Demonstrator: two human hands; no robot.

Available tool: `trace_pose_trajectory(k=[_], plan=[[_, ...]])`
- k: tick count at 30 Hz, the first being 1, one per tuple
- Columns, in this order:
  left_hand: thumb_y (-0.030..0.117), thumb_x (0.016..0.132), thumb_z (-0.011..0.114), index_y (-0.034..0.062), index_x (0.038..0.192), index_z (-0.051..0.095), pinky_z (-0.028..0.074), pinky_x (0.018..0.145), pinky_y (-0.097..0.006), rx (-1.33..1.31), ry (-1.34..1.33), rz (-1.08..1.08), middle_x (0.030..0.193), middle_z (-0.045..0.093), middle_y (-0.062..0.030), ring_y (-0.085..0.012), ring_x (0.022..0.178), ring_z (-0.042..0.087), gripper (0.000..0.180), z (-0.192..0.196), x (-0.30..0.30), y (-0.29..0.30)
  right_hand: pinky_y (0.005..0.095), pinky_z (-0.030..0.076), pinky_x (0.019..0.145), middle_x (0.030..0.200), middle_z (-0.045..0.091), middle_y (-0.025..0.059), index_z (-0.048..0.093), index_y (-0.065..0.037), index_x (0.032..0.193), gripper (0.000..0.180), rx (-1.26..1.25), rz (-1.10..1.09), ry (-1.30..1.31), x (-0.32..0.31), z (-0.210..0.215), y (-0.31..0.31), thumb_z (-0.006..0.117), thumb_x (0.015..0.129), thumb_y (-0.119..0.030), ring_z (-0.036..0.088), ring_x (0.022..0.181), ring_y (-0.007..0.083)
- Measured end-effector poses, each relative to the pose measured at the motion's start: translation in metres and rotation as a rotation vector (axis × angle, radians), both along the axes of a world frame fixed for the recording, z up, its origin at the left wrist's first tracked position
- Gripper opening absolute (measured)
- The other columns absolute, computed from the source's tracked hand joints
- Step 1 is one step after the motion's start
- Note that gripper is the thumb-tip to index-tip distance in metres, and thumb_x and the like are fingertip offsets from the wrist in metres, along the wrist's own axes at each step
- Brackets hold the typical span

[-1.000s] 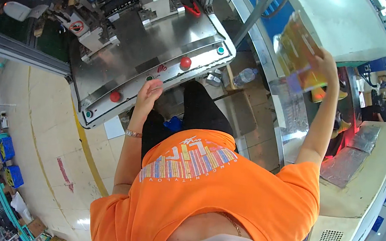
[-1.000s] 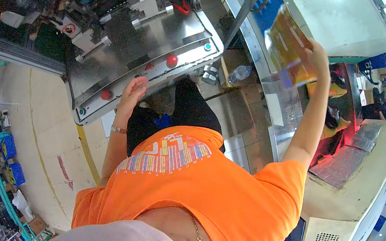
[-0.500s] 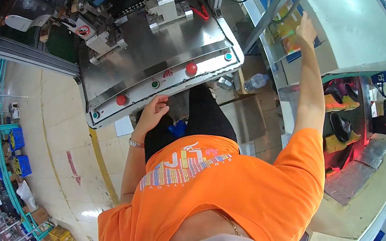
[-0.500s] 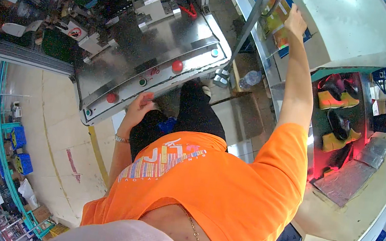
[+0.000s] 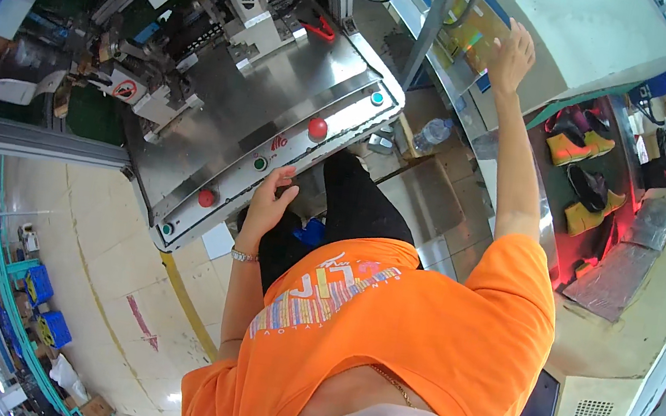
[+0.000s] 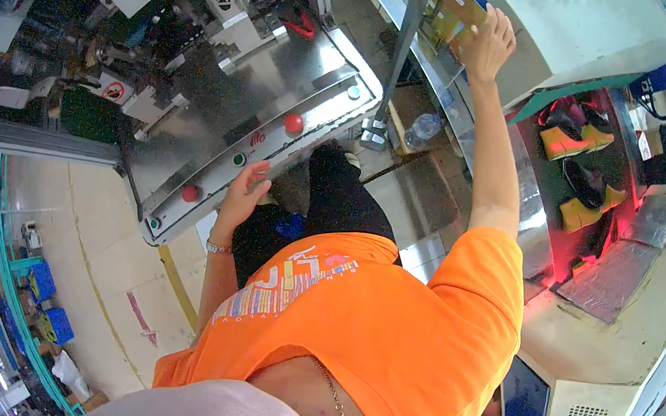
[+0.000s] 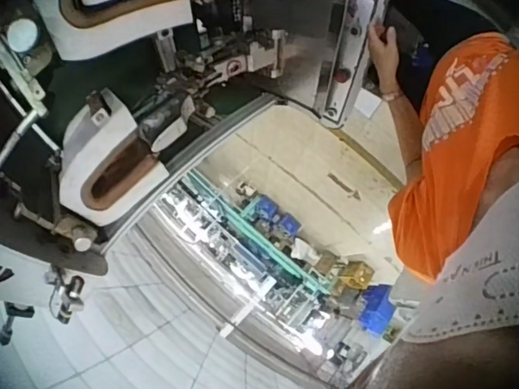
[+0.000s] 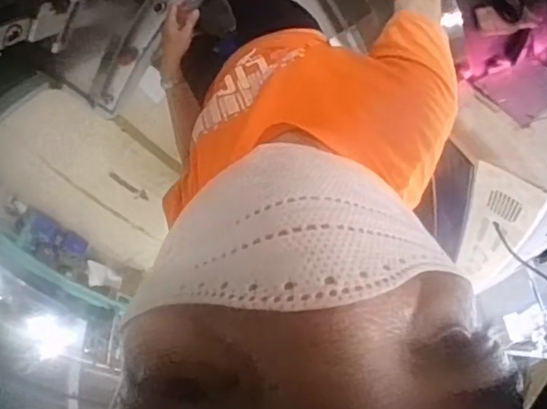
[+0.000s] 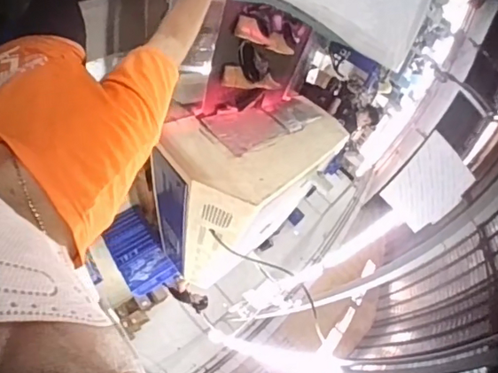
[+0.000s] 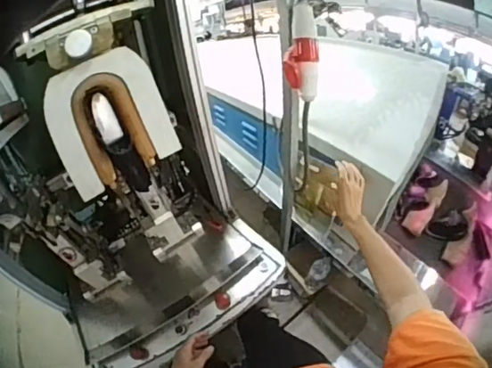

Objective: The person places black shoes into a machine, presses a button to activate it, and then removes the shoes. This process is repeated for multiple pairs of shoes. The person also handles a holographic package and places it on the machine's surface.

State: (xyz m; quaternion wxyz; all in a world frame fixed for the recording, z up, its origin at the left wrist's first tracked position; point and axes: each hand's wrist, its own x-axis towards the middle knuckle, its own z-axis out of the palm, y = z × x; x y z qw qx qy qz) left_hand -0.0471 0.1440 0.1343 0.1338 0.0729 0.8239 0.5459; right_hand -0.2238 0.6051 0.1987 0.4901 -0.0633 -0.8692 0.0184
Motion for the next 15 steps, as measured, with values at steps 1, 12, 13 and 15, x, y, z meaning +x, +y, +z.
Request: trace_pose_trajectory(k=[1,12,13,15], plan=[[0.011,0.079,0.056,0.0055,0.112,0.048,0.041,0.08,-0.029,0.023,0.014,0.004,0.107,0.055,-0.0075,-0.0174,0.095,0.053,0.034,-0.003,0.001,-0.002,0.0407,0.032,0.09,0.113,0.048,0.0096,0.044,-0.01,0.115,0.05,-0.042,0.02,0.042,0.01,-0.001,-0.007,0.058,0.067,-0.006,0.042,0.108,0.0271],[0.005,0.079,0.054,0.0034,0.105,0.053,0.037,0.088,-0.031,-0.182,0.379,0.008,0.108,0.054,-0.0093,-0.0201,0.102,0.049,0.026,0.013,-0.027,0.022,0.047,0.029,0.094,0.123,0.037,0.0205,0.051,-0.008,0.101,0.038,-0.424,0.004,-0.382,0.222,-0.174,-0.074,0.049,0.065,0.0,0.035,0.114,0.0357],[0.007,0.077,0.056,0.0041,0.104,0.054,0.035,0.09,-0.034,-0.201,0.446,-0.009,0.112,0.052,-0.011,-0.024,0.106,0.046,0.027,0.008,-0.033,0.024,0.0478,0.028,0.094,0.124,0.036,0.0207,0.051,-0.008,0.102,0.038,-0.414,-0.055,-0.427,0.24,-0.184,-0.075,0.05,0.065,0.001,0.035,0.115,0.0353],[0.008,0.076,0.056,0.0044,0.102,0.054,0.032,0.093,-0.038,-0.244,0.507,-0.012,0.112,0.051,-0.0115,-0.0272,0.108,0.044,0.025,0.009,-0.039,0.037,0.0491,0.027,0.095,0.126,0.035,0.0214,0.052,-0.009,0.103,0.04,-0.459,-0.22,-0.478,0.274,-0.202,-0.067,0.05,0.064,0.001,0.034,0.117,0.0349]])
